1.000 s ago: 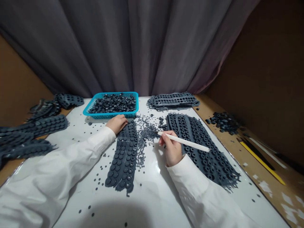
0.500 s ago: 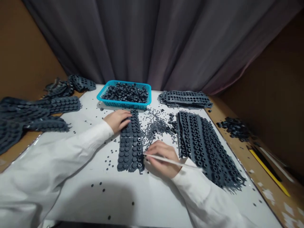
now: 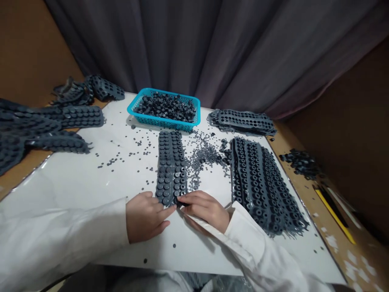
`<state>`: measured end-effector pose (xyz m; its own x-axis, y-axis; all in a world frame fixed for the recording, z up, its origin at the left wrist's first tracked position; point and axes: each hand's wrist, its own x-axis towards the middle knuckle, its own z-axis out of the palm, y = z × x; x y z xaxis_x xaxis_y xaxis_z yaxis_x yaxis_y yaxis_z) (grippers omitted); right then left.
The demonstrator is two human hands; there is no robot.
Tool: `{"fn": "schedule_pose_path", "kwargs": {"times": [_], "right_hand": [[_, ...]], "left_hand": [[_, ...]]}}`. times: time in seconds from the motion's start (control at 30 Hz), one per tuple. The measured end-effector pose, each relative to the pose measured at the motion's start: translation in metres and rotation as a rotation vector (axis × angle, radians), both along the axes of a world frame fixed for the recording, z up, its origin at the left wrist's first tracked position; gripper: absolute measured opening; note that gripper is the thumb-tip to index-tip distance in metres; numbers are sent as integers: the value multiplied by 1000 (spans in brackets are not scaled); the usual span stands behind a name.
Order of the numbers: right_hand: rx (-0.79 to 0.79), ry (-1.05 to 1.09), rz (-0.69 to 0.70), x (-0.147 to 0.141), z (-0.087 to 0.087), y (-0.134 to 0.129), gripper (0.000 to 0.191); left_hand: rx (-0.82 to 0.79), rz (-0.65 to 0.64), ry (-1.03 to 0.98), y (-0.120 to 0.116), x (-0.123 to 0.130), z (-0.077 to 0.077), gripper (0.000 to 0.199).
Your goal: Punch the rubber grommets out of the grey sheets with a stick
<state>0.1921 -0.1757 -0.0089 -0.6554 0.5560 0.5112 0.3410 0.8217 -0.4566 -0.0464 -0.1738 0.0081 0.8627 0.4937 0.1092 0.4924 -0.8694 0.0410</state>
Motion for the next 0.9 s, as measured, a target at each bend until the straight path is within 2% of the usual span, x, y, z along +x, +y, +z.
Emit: {"fn": "schedule_pose_path", "kwargs": {"times": [0.23, 0.4, 0.53, 0.67, 0.77, 0.9], "right_hand": [[243, -151, -27, -6, -1, -3, 9], [258, -159, -67, -6, 0, -5, 9], [130, -11, -171, -2, 5, 0, 14], [-138, 187, -243, -1, 10, 3, 10], [-293, 207, -150, -3, 11, 2, 5], [-354, 151, -26, -3, 9, 1, 5]], "left_hand": [[-60, -17, -5, 2, -1, -6, 30], [-72, -19, -16, 3, -2, -8, 32], [-85, -15, -34, 2, -3, -10, 33], [-99, 2, -40, 1, -3, -10, 34], [-82, 38, -67, -1, -3, -9, 33], [-51, 83, -114, -4, -2, -7, 29]]}}
